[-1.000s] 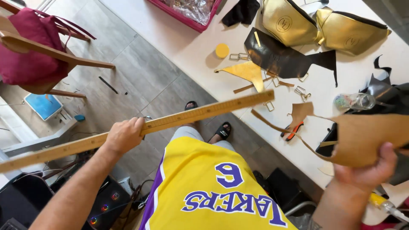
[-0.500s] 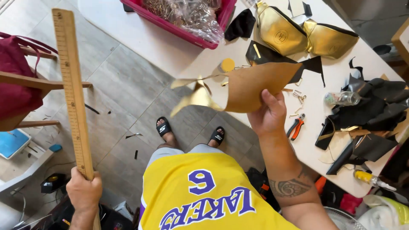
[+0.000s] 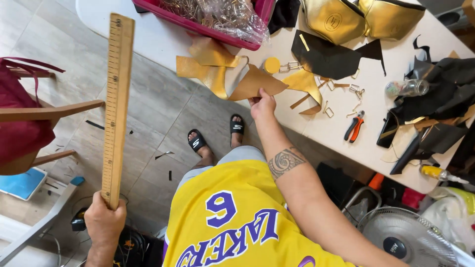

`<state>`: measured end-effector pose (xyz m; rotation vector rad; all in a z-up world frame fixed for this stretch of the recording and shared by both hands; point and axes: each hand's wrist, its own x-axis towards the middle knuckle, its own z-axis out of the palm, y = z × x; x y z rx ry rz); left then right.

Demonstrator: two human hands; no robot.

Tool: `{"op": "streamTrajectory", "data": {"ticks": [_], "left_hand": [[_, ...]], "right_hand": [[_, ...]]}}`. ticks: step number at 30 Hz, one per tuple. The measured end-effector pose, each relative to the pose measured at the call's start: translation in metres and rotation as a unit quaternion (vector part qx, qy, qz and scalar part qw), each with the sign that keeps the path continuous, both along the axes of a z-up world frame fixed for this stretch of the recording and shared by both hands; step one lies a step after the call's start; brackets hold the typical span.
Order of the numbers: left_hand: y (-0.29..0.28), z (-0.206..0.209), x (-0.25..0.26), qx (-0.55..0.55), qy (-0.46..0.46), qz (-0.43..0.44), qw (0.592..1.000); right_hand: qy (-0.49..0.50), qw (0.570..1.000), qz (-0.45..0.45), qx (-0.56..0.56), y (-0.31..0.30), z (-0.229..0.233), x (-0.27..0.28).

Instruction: The person is sorting through leather scraps on a workbench, using a long wooden ruler to measure specific dimensions, and marking the leather with a pen.

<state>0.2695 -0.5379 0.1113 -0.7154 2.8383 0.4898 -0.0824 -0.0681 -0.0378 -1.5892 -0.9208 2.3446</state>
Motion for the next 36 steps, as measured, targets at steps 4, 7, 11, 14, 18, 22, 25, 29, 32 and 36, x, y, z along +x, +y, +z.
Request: {"op": "streamTrajectory", "data": {"ticks": [4, 7, 11, 14, 18, 22, 25, 29, 32, 36], "left_hand": [[0.018, 0.013, -0.003, -0.017, 0.005, -0.035, 0.999], [0.029, 0.017, 0.008, -0.028, 0.000, -0.041, 0.999], [0.051, 0.024, 0.005, -0.021, -0.035, -0.021, 0.999], [0.070, 0.026, 0.000, -0.019, -0.035, 0.012, 0.999], [0.090, 0.020, -0.013, -0.022, -0.065, 0.079, 0.995], [0.114, 0.024, -0.029, -0.020, -0.070, 0.138, 0.988], [0.130, 0.023, -0.039, -0.038, -0.028, 0.179, 0.983], [0.135, 0.049, -0.077, -0.035, 0.011, 0.243, 0.969], [0.096, 0.059, -0.134, 0.067, 0.021, 0.255, 0.964], [0.050, 0.087, -0.270, 0.308, 0.013, 0.211, 0.928]], "right_hand": [[-0.010, 0.999, -0.030, -0.013, -0.010, 0.008, -0.018], [-0.007, 1.000, -0.013, -0.013, -0.012, 0.013, -0.037], [0.017, 0.999, 0.004, 0.035, 0.007, 0.012, -0.070], [0.010, 0.996, 0.036, 0.085, 0.016, 0.063, -0.083], [0.034, 0.919, 0.159, 0.360, 0.035, 0.088, -0.081], [0.116, 0.882, 0.246, 0.385, 0.032, 0.123, -0.087], [0.117, 0.889, 0.310, 0.318, 0.037, 0.127, -0.127], [0.073, 0.861, 0.388, 0.320, 0.042, 0.103, -0.196], [0.065, 0.838, 0.422, 0.340, 0.040, 0.098, -0.221], [-0.011, 0.847, 0.432, 0.311, 0.019, 0.101, -0.223]]}}
